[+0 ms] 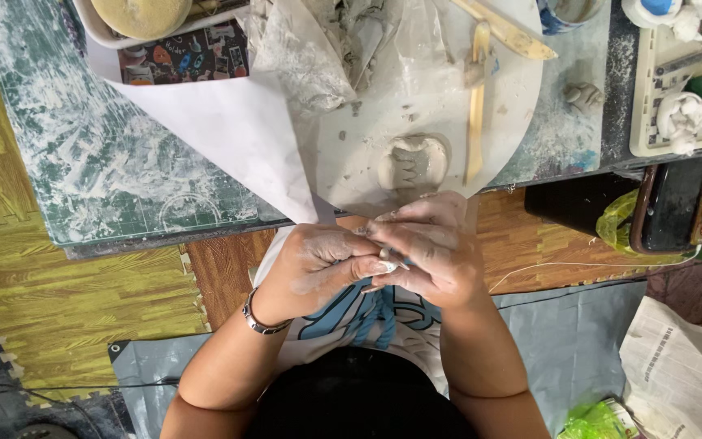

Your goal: The person sits on the floor and shapes a small piece of white clay into a ball using their hands. They then place the clay ball onto a larger clay base on a plate and use a wooden stick to press and smooth the clay into the base.

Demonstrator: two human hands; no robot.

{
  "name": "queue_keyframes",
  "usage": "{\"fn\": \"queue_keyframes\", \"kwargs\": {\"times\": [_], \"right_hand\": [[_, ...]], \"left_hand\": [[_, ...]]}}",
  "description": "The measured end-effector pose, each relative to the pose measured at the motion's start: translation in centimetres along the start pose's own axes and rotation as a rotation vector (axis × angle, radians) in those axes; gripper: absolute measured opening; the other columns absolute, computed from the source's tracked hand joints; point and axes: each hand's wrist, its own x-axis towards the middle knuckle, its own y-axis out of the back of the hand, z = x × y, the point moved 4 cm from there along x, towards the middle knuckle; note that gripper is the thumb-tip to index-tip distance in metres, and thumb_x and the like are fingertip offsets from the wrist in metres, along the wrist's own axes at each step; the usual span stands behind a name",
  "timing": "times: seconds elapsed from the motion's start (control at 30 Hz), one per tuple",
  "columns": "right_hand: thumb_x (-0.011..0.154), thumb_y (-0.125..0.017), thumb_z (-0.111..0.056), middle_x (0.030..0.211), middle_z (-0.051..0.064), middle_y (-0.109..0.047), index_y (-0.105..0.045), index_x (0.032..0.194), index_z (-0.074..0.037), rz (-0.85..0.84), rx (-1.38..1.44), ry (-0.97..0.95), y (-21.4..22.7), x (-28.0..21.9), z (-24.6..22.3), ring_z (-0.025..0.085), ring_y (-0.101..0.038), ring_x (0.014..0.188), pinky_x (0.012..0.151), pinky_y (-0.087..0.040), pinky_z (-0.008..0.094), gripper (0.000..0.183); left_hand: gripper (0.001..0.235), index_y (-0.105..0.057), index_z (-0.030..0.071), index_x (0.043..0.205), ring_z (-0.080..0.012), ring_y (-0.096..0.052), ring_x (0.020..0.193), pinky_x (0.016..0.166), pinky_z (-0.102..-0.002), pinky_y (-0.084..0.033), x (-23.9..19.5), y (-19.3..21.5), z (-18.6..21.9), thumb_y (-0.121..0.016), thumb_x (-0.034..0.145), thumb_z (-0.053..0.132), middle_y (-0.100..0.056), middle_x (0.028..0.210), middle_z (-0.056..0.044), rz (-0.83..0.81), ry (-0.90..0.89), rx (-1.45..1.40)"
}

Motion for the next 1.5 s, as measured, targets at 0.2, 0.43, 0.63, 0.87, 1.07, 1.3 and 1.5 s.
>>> {"fn": "queue_keyframes", "kwargs": {"times": [0.2, 0.43, 0.63, 0.87, 1.07, 1.3, 1.5], "right_hand": [[0.075, -0.091, -0.028, 0.109, -0.001, -0.076, -0.073, 0.116, -0.014, 0.048, -0.059, 0.065, 0.3, -0.2, -0.2, 0.022, -0.072, 0.104, 0.089, -0.048, 0.037, 0.046], [0.073, -0.092, -0.032, 0.108, -0.002, -0.075, -0.073, 0.115, -0.015, 0.027, -0.100, 0.096, 0.4, 0.0, -0.5, 0.021, -0.069, 0.097, 0.088, -0.048, 0.039, 0.049], [0.074, -0.092, -0.033, 0.108, -0.003, -0.076, -0.075, 0.115, -0.014, 0.023, -0.121, 0.105, 0.3, -0.3, -0.5, 0.018, -0.064, 0.086, 0.085, -0.048, 0.038, 0.049], [0.074, -0.087, -0.040, 0.110, 0.001, -0.074, -0.073, 0.113, -0.009, 0.008, -0.072, 0.077, 0.7, 0.0, -0.6, 0.021, -0.069, 0.096, 0.089, -0.048, 0.039, 0.053], [0.076, -0.089, -0.036, 0.111, 0.001, -0.076, -0.073, 0.116, -0.011, -0.022, -0.164, 0.104, 0.8, -0.1, -0.9, 0.019, -0.069, 0.095, 0.089, -0.047, 0.037, 0.050], [0.074, -0.088, -0.039, 0.112, 0.002, -0.076, -0.072, 0.116, -0.010, -0.022, -0.147, 0.103, 0.8, 0.3, -1.2, 0.021, -0.071, 0.096, 0.089, -0.046, 0.037, 0.054], [0.075, -0.092, -0.033, 0.107, 0.001, -0.075, -0.072, 0.115, -0.009, -0.010, -0.121, 0.073, 0.7, 0.7, -1.5, 0.021, -0.069, 0.095, 0.087, -0.049, 0.038, 0.051]], "left_hand": [[0.016, -0.076, 0.002, 0.106, -0.0149, -0.073, 0.079, 0.073, -0.027, -0.058, -0.3, -0.2, -0.7, -0.073, 0.097, 0.015, -0.078, 0.090, -0.006, -0.031, 0.065, -0.051], [0.020, -0.076, 0.000, 0.110, -0.0116, -0.072, 0.082, 0.074, -0.025, -0.059, -0.8, -0.7, -1.3, -0.069, 0.100, 0.015, -0.078, 0.091, -0.007, -0.023, 0.149, -0.156], [0.022, -0.076, 0.000, 0.112, -0.0102, -0.071, 0.081, 0.073, -0.025, -0.059, -0.8, -0.9, -1.5, -0.069, 0.100, 0.018, -0.078, 0.090, -0.007, -0.032, 0.181, -0.237], [0.022, -0.077, -0.001, 0.106, -0.0099, -0.071, 0.081, 0.073, -0.024, -0.057, -0.6, -0.6, -1.4, -0.071, 0.099, 0.019, -0.079, 0.090, -0.006, -0.034, 0.149, -0.102], [0.021, -0.077, -0.001, 0.107, -0.0102, -0.070, 0.079, 0.071, -0.024, -0.058, -0.9, -0.9, -1.9, -0.071, 0.099, 0.018, -0.078, 0.088, -0.007, 0.002, 0.185, -0.202], [0.021, -0.076, -0.003, 0.105, -0.0122, -0.071, 0.083, 0.075, -0.026, -0.058, -1.1, -1.2, -2.6, -0.071, 0.099, 0.017, -0.078, 0.092, -0.009, -0.008, 0.201, -0.283], [0.022, -0.074, -0.002, 0.104, -0.0121, -0.068, 0.086, 0.080, -0.026, -0.057, -0.9, -0.9, -2.7, -0.068, 0.104, 0.019, -0.075, 0.094, -0.007, -0.126, 0.178, -0.367]]}}
